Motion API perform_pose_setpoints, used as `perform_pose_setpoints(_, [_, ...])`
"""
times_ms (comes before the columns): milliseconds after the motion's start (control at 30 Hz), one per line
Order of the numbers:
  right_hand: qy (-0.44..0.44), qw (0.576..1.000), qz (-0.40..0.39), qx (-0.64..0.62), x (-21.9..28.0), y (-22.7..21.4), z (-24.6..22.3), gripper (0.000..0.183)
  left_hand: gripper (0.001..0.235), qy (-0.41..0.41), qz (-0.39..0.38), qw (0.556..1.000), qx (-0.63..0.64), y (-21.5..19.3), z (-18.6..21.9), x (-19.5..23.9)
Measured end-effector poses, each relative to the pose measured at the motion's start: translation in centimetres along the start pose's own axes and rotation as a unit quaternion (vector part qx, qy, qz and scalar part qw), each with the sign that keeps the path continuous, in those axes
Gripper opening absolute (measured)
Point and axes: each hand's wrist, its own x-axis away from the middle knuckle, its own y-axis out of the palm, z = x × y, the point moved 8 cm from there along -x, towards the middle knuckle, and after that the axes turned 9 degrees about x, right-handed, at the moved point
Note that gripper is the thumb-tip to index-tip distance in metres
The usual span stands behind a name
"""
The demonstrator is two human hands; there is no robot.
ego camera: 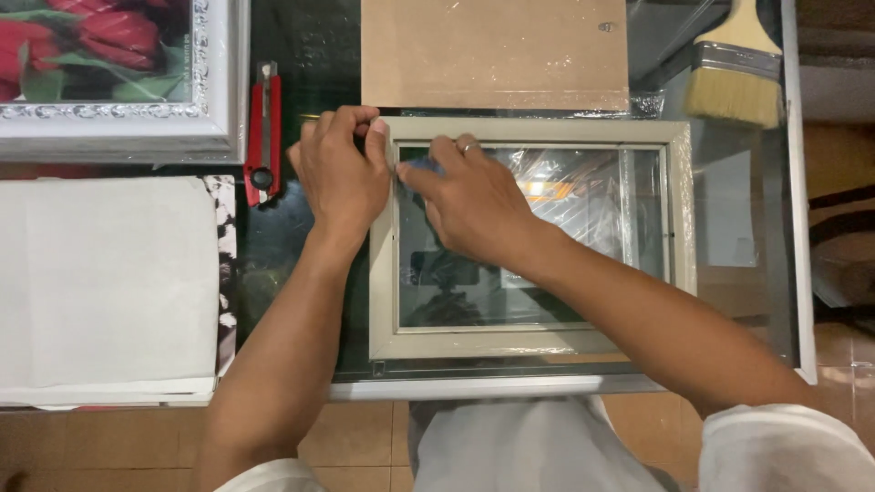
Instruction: Wiping the glass of a picture frame with a cloth.
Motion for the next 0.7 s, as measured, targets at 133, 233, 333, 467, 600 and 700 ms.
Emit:
perform_pose_setpoints(133, [-0.026, 0.995, -0.079, -0.059, 4.1, -0.5, -3.2, 0.040, 0.011, 0.002, -0.004, 1.000, -0.001, 0.0, 0.4, 0.1])
perform_pose_setpoints(233, [-0.094, 0.987, -0.076, -0.105, 7.1, -1.6, -5.0, 0.038, 0.012, -0.002, -0.006, 1.000, -0.004, 0.0, 0.4, 0.0])
perform_pose_setpoints(333, [-0.089, 0.979, -0.107, -0.149, 10.8, -2.3, -3.5, 0.037, 0.013, 0.005, -0.003, 1.000, -0.001, 0.0, 0.6, 0.1])
perform_pose_setpoints(467, [0.090, 0.995, -0.041, -0.008, 18.1, -3.2, 3.9, 0.041, 0.013, 0.007, 0.004, 1.000, -0.007, -0.5, 0.6, 0.2])
perform_pose_setpoints(600, [0.335, 0.920, -0.043, 0.200, 26.2, -3.2, 9.3, 0.046, 0.011, -0.007, 0.006, 1.000, -0.003, -0.5, 0.8, 0.4])
perform_pose_setpoints(700, [0.391, 0.915, -0.058, 0.084, 21.1, -2.4, 4.8, 0.063, 0.011, 0.002, 0.018, 1.000, -0.015, -0.4, 0.8, 0.4])
